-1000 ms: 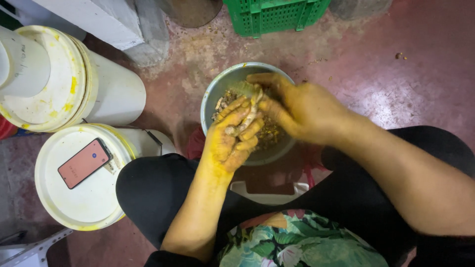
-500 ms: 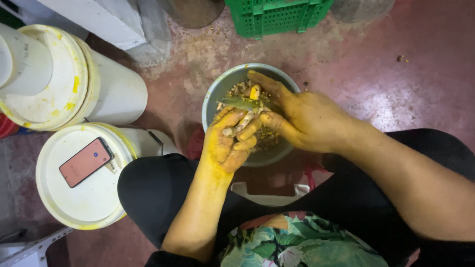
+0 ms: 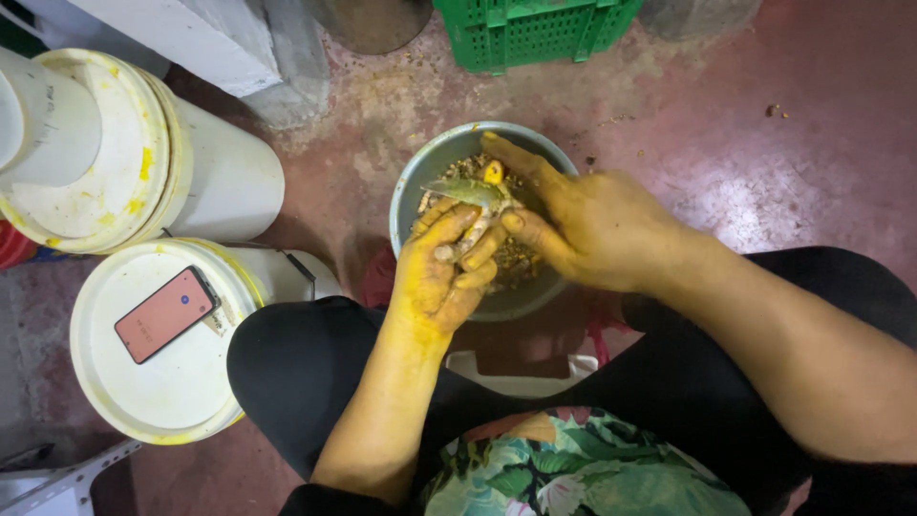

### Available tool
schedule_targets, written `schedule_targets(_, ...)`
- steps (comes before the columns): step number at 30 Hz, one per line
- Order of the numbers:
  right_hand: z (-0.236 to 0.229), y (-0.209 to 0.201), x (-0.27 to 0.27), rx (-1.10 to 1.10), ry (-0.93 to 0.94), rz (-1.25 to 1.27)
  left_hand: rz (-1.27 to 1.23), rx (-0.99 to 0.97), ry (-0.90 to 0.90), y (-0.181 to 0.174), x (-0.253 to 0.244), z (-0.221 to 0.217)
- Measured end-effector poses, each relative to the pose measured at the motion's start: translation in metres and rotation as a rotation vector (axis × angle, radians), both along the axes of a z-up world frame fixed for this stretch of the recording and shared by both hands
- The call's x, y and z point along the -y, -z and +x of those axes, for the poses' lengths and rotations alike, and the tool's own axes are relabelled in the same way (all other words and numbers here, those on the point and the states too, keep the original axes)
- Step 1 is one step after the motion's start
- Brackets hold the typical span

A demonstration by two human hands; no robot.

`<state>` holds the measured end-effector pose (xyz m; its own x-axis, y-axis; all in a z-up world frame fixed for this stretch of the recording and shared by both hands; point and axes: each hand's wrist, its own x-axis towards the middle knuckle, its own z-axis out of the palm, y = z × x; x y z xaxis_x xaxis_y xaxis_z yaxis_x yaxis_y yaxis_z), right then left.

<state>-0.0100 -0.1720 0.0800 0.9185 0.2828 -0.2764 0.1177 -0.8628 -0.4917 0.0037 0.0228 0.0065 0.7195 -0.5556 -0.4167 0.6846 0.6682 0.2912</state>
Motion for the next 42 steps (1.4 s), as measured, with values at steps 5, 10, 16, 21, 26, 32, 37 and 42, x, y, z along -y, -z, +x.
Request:
schedule_targets(5,0.002,0.006,0.006,0.093,0.003,0.105,0.205,0.006,-0.077,0.010,0.004,-0.002)
schedule_targets(10,0.003,0.012,-0.001,0.088,0.034,-0.024,0.331,0.104,-0.101,-0.003,0.012,-0.005)
schedule_targets(16,0.004,0.011,0.000,0.114,0.116,0.252,0.474,0.284,-0.144,0.000,0.025,-0.009)
schedule_targets(21,0.005,0.014,0.001,0.030,0.079,0.210,0.409,0.313,0.005,-0.006,0.023,-0.009)
schedule_targets(26,0.009,-0.010,0.004,-0.198,0.330,0.360,0.292,0.215,-0.032,-0.007,0.016,-0.003)
schedule_targets(32,-0.001,0.025,0.008,0.014,0.160,0.213,0.067,0.189,-0.158,0.019,0.018,0.012)
schedule_targets(37,-0.007,0.068,0.006,0.420,0.079,-0.027,0.003,-0.004,-0.272,-0.046,0.039,0.008)
schedule_targets(42,-0.029,0.066,-0.020,0.578,-0.093,-0.231,0.030,-0.110,-0.181,0.012,0.037,0.021)
